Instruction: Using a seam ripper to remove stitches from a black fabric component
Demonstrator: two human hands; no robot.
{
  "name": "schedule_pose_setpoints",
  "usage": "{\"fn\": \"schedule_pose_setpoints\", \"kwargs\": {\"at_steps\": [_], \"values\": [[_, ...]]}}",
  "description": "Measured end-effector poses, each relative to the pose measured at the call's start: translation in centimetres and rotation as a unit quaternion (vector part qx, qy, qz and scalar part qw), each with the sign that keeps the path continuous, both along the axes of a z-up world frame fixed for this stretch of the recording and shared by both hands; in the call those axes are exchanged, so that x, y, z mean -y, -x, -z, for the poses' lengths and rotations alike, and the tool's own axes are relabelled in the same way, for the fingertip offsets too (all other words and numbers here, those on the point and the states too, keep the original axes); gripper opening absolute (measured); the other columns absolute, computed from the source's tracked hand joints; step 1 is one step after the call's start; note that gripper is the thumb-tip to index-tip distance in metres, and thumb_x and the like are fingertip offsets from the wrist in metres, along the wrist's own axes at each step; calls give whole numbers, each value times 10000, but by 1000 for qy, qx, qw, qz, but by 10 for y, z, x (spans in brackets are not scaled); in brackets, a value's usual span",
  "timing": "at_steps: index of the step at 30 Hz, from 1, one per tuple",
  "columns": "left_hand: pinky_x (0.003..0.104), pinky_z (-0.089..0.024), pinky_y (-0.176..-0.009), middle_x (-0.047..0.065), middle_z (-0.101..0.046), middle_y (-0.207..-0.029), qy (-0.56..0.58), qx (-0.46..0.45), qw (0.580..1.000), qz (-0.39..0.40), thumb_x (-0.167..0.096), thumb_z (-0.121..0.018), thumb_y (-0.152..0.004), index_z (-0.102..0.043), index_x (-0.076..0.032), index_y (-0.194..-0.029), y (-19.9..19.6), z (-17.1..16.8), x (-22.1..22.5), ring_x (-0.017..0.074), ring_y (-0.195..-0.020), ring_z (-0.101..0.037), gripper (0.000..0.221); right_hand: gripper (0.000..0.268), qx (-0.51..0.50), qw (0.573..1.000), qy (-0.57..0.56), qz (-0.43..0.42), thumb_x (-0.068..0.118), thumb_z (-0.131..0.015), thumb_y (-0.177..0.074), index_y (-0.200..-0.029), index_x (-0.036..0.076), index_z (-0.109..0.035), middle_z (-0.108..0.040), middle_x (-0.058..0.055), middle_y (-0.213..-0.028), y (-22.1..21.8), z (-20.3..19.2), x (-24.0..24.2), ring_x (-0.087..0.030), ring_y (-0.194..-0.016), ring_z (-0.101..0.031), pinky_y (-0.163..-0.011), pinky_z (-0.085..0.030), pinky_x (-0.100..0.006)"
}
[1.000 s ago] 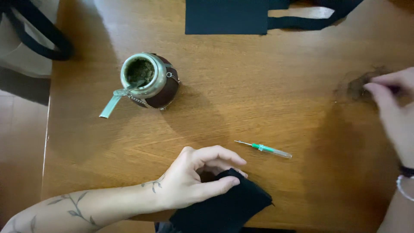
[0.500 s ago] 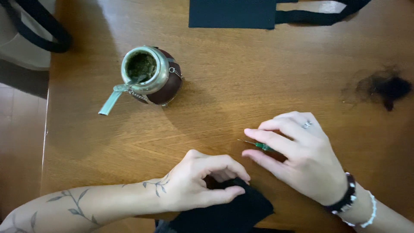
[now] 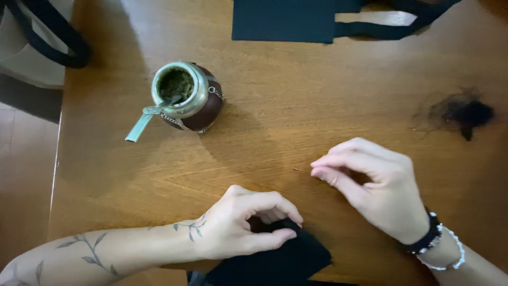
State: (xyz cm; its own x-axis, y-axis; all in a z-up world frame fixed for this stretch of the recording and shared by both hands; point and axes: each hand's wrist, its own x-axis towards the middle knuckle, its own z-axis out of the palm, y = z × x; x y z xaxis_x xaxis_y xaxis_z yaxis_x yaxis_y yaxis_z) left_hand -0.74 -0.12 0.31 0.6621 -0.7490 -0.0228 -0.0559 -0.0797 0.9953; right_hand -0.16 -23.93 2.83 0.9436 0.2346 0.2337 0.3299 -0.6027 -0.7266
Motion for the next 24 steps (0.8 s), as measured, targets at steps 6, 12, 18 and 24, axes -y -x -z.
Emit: {"fn": "schedule_pose_setpoints", "kwargs": {"at_steps": [6, 12, 18, 24], "values": [[181, -547, -659, -34, -746, -889, -10, -19, 1000, -5, -177, -716, -919, -678, -142, -1064, 0, -1, 0, 41, -686, -656, 154, 130, 96, 954, 258, 120, -53, -747, -1107, -1027, 49, -765, -733, -99, -1052, -2, -7, 78, -288, -974, -641, -944, -474, -397], [201, -544, -649, -36, -743, -903, -8, 14, 1000, 4, -188, -701, -931, -673, -148, -1058, 0, 3, 0, 61, -676, -646, 136, 536, 95, 937, 302, 151, 12, -791, -1032, -1471, -249, -630, -581, -387, -1337, 4, 25, 138, -494, -1228, -555, -1137, -420, -504], [289, -533, -814, 1, -716, -950, -7, 225, 973, -56, -86, -689, -933, -662, -113, -1041, -8, 3, 4, 174, -843, -682, 115, 509, 76, 974, 192, -94, 397, -754, -828, -1247, 119, -676, -665, -68, -1114, 12, 4, 23, -246, -988, -621, -936, -475, -360], [246, -526, -747, 38, -614, -1143, -73, 223, 958, -162, -231, -839, -828, -645, -160, -1172, -32, 7, 2, 128, -903, -599, 401, 245, 110, 981, 119, -104, 124, -717, -907, -1140, 50, -702, -675, -73, -1015, 14, 16, 4, -213, -864, -654, -838, -522, -345]]}}
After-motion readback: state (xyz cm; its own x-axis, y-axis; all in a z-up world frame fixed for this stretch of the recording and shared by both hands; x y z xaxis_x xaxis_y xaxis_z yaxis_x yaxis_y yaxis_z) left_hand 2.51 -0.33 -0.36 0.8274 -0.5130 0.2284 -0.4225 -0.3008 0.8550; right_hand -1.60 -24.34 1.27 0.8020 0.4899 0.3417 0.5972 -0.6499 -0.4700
